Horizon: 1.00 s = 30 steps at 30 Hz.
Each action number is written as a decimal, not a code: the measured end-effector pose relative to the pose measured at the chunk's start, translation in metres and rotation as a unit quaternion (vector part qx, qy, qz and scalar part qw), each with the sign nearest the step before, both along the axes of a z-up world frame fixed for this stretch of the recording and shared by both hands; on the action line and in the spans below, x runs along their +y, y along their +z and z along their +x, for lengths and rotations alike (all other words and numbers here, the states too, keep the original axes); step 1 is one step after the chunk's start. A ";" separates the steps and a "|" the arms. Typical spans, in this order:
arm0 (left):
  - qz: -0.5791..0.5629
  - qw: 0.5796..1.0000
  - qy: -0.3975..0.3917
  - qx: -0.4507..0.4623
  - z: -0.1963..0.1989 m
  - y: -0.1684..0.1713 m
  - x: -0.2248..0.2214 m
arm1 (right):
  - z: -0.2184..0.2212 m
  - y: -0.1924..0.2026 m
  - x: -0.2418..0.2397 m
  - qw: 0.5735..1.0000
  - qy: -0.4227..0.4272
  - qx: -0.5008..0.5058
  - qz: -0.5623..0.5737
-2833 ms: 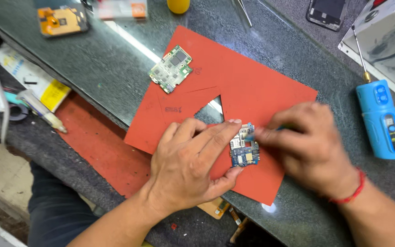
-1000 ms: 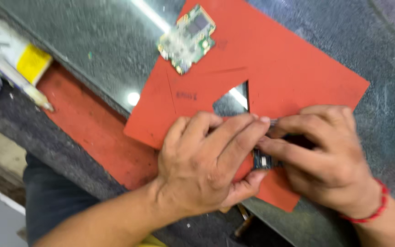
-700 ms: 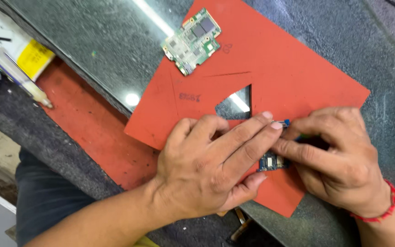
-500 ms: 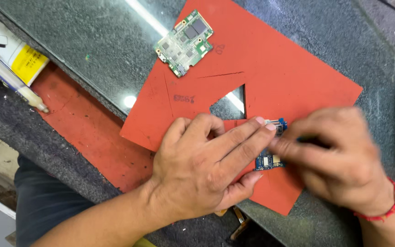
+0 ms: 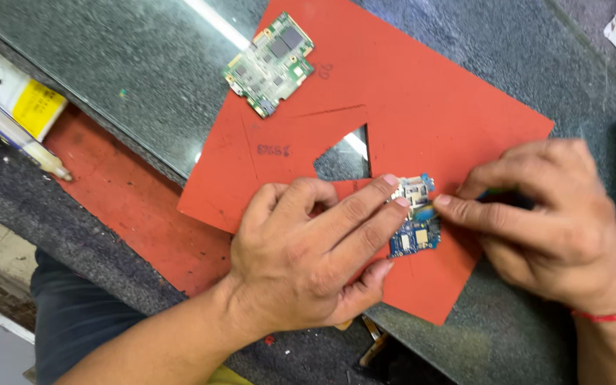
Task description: The person cleans a mobile phone circuit board using a brush and handles various internal components on a workbench.
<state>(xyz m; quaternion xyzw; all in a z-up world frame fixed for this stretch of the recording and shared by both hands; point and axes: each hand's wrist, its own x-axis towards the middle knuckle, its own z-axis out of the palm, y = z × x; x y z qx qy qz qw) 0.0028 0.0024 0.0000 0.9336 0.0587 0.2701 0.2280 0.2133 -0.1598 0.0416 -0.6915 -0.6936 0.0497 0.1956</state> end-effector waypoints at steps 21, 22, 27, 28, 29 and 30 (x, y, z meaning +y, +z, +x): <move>0.021 1.000 -0.007 0.017 0.000 -0.002 0.002 | -0.001 -0.004 -0.002 1.000 -0.006 0.003 -0.005; 0.008 1.000 -0.009 0.022 -0.001 -0.001 -0.001 | -0.007 -0.002 -0.004 1.000 0.015 0.013 -0.008; 0.021 1.000 -0.003 0.019 0.001 -0.001 0.001 | 0.003 -0.002 0.003 1.000 0.003 -0.007 0.014; 0.011 1.000 -0.008 0.023 0.000 -0.001 -0.001 | -0.001 -0.002 0.001 0.999 0.030 0.006 0.013; 0.008 1.000 -0.009 0.021 0.001 0.000 0.000 | -0.005 -0.002 0.000 0.998 0.060 0.011 0.018; 0.005 1.000 -0.010 0.019 0.002 0.000 0.001 | -0.005 -0.002 0.000 0.995 0.091 0.016 0.023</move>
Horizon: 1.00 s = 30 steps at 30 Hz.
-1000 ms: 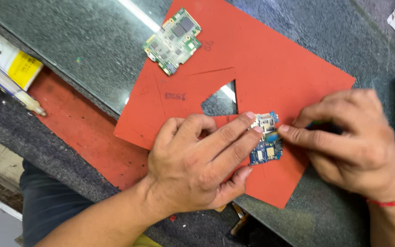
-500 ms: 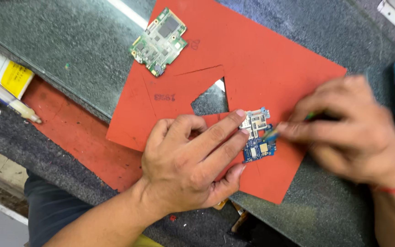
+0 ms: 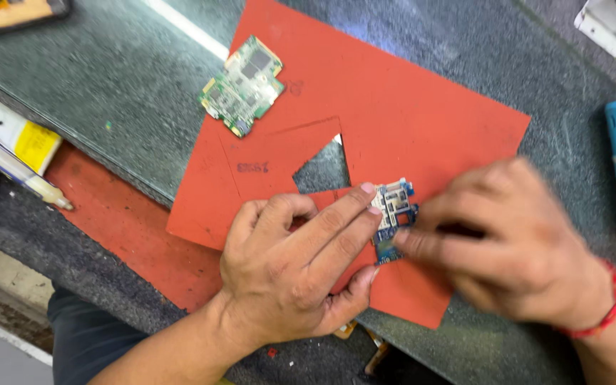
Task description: The person cleans a mobile phone circuit board using a brush and handles various internal components on a workbench.
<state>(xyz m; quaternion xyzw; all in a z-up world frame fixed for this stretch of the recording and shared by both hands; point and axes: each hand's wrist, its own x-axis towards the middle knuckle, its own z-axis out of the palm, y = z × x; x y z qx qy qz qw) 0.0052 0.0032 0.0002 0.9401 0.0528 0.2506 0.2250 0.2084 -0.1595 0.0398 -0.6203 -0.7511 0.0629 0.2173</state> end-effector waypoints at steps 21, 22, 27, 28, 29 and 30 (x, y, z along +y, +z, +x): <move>0.004 1.000 -0.001 -0.009 0.002 0.001 -0.001 | 0.014 -0.008 -0.010 0.995 0.026 0.084 -0.052; 0.011 1.000 -0.002 -0.008 0.003 0.000 0.002 | 0.018 -0.006 -0.007 0.997 -0.020 0.062 -0.040; 0.005 1.000 -0.001 -0.013 0.003 0.001 0.000 | 0.013 -0.004 -0.004 0.998 0.028 0.043 -0.024; 0.011 1.000 0.000 -0.015 0.005 0.001 0.002 | 0.016 -0.004 -0.001 0.999 -0.004 0.031 -0.011; 0.011 1.000 0.000 -0.009 0.004 0.001 0.000 | 0.017 -0.005 -0.001 0.999 -0.038 0.028 -0.005; 0.010 1.000 0.000 -0.004 0.002 0.001 -0.001 | 0.017 -0.007 -0.002 0.997 -0.071 0.024 0.000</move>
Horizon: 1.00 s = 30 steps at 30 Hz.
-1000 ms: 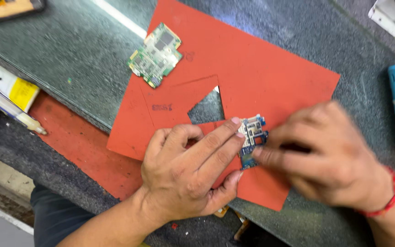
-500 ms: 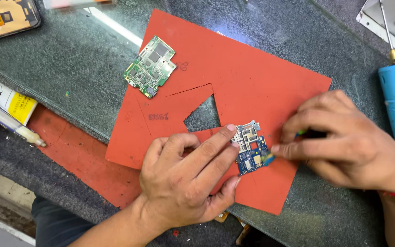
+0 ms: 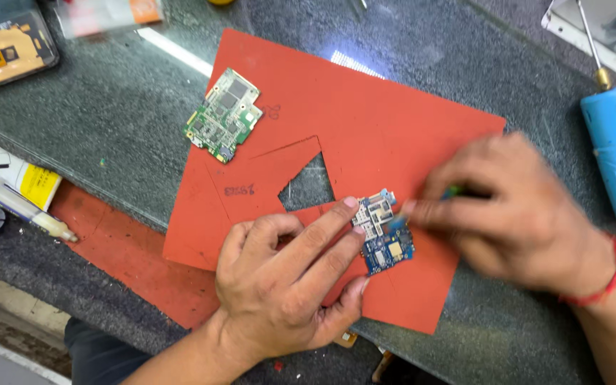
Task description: The person cleans a mobile phone circuit board using a brush and handles various internal components on a workbench.
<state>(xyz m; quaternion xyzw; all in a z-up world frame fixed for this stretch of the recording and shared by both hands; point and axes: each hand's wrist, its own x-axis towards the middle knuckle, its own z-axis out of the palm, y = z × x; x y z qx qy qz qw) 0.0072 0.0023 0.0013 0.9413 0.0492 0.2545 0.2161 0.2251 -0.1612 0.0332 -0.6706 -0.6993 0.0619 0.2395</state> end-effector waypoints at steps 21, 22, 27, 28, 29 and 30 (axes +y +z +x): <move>-0.024 0.998 0.027 0.058 0.007 0.020 -0.015 | -0.037 -0.008 -0.012 0.997 0.012 0.014 0.071; -0.015 0.998 0.026 0.047 0.008 0.019 -0.013 | -0.036 -0.009 -0.012 0.997 -0.023 -0.003 0.069; 0.004 0.999 0.045 0.000 0.003 0.007 -0.017 | -0.037 -0.005 -0.013 0.995 -0.073 -0.027 0.060; 0.003 0.999 0.048 -0.006 0.003 0.007 -0.017 | -0.040 -0.005 -0.012 0.995 -0.065 -0.031 0.064; 0.002 0.999 0.049 -0.011 0.002 0.006 -0.017 | -0.047 -0.005 -0.013 0.995 -0.059 -0.034 0.067; 0.000 0.999 0.050 -0.016 0.002 0.005 -0.018 | -0.049 -0.005 -0.014 0.996 -0.052 -0.036 0.069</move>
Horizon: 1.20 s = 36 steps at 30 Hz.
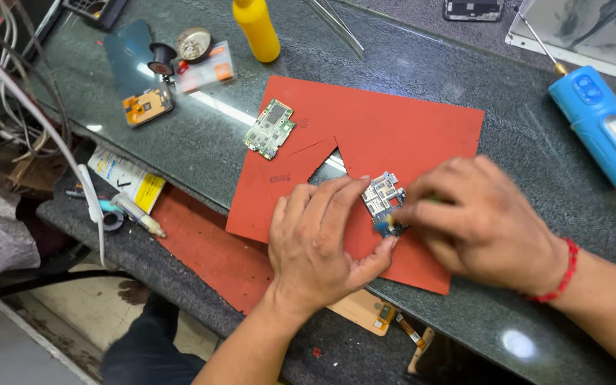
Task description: The person cleans a mobile phone circuit board using a brush and handles various internal components on a workbench.
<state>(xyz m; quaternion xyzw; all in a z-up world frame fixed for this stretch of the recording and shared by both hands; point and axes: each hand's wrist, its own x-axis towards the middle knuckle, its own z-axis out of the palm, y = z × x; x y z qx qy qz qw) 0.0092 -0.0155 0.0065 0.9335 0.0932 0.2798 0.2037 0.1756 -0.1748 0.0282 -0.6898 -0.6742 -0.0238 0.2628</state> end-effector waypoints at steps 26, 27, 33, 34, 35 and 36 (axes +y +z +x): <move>0.039 0.999 -0.004 -0.009 -0.028 -0.023 -0.006 | 0.020 -0.013 0.009 0.998 -0.060 -0.009 0.005; 0.044 0.999 -0.012 -0.011 -0.022 -0.024 -0.004 | 0.027 -0.010 0.008 0.998 -0.061 -0.004 0.012; 0.008 1.000 -0.012 -0.009 -0.013 -0.012 -0.006 | 0.007 -0.001 0.010 0.998 -0.002 0.069 0.009; 0.011 1.000 -0.011 -0.002 -0.013 -0.014 -0.006 | 0.007 -0.001 0.012 0.997 -0.008 0.075 0.007; 0.013 1.000 -0.011 0.004 -0.013 -0.015 -0.005 | 0.008 -0.002 0.013 0.997 -0.014 0.080 0.004; 0.014 1.000 -0.010 0.011 -0.013 -0.015 -0.004 | 0.010 -0.002 0.013 0.996 -0.021 0.084 0.001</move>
